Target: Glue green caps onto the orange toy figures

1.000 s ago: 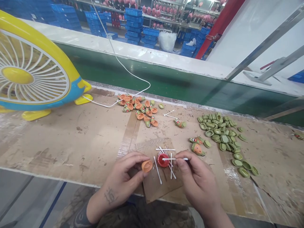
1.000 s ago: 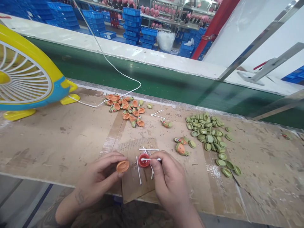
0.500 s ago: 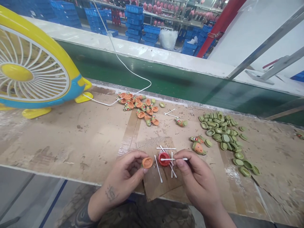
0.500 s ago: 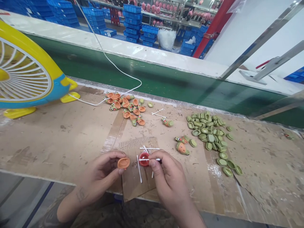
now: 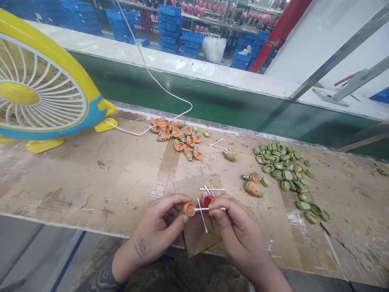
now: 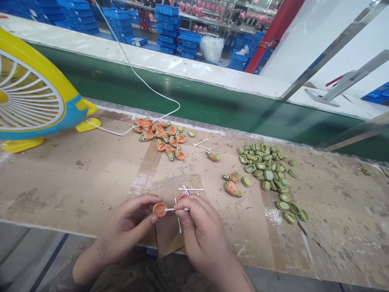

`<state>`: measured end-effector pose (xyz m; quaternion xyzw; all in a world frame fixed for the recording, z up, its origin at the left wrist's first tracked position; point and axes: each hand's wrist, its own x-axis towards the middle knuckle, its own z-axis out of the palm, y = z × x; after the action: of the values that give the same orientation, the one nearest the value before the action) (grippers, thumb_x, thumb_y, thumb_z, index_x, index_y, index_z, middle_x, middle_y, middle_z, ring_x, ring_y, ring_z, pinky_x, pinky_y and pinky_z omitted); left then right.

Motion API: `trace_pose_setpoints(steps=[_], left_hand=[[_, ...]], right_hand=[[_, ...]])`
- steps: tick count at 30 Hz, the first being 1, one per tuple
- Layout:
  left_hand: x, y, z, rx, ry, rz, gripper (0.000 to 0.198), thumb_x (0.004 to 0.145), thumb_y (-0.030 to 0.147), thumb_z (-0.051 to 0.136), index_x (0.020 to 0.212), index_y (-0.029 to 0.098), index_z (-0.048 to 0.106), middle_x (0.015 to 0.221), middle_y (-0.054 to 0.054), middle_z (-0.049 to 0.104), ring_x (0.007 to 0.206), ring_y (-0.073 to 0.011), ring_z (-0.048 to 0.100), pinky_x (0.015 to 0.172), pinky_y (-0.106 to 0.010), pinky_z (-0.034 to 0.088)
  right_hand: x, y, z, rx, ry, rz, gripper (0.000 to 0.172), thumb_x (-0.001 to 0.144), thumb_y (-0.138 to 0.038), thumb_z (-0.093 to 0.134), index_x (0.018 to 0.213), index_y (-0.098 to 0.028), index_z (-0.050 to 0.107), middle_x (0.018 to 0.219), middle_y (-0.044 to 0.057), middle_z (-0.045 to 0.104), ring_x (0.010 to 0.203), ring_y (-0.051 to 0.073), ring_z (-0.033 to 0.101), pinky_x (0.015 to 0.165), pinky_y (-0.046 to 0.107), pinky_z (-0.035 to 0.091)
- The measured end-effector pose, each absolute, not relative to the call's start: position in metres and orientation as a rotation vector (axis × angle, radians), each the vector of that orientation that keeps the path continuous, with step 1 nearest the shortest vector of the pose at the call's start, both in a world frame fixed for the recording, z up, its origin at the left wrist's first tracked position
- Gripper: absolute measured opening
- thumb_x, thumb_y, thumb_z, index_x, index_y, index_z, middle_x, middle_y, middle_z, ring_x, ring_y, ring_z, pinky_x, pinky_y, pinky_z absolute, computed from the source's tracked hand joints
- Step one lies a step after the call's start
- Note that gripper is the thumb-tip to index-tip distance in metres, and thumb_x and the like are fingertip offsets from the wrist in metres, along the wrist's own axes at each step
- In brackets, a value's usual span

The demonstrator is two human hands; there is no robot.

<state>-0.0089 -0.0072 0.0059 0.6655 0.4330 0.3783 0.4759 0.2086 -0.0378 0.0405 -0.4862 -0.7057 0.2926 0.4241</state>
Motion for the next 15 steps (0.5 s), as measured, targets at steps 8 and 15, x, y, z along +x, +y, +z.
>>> trace_pose_setpoints(steps=[8, 15], left_hand=[[-0.01, -0.003, 0.01, 1.708, 1.061, 0.949, 0.03, 0.095, 0.018, 0.063, 0.121, 0.027, 0.074, 0.118, -0.007, 0.075, 0.11, -0.0225, 0.071, 0.093, -0.034, 0.058], [-0.007, -0.006, 0.001, 1.601, 1.059, 0.927, 0.04, 0.091, 0.012, 0.066, 0.128, 0.028, 0.067, 0.122, -0.008, 0.067, 0.113, -0.022, 0.067, 0.096, -0.034, 0.057]], right_hand=[[0.223, -0.031, 0.041, -1.362, -1.77, 0.518, 0.015, 0.104, -0.016, 0.054, 0.1, -0.026, 0.063, 0.089, -0.001, 0.07, 0.082, 0.015, 0.066, 0.074, 0.025, 0.05], [0.225, -0.027, 0.034, -1.443, -1.978, 0.545, 0.018, 0.105, -0.017, 0.049, 0.101, -0.023, 0.066, 0.098, 0.004, 0.074, 0.092, 0.018, 0.069, 0.081, 0.03, 0.052]])
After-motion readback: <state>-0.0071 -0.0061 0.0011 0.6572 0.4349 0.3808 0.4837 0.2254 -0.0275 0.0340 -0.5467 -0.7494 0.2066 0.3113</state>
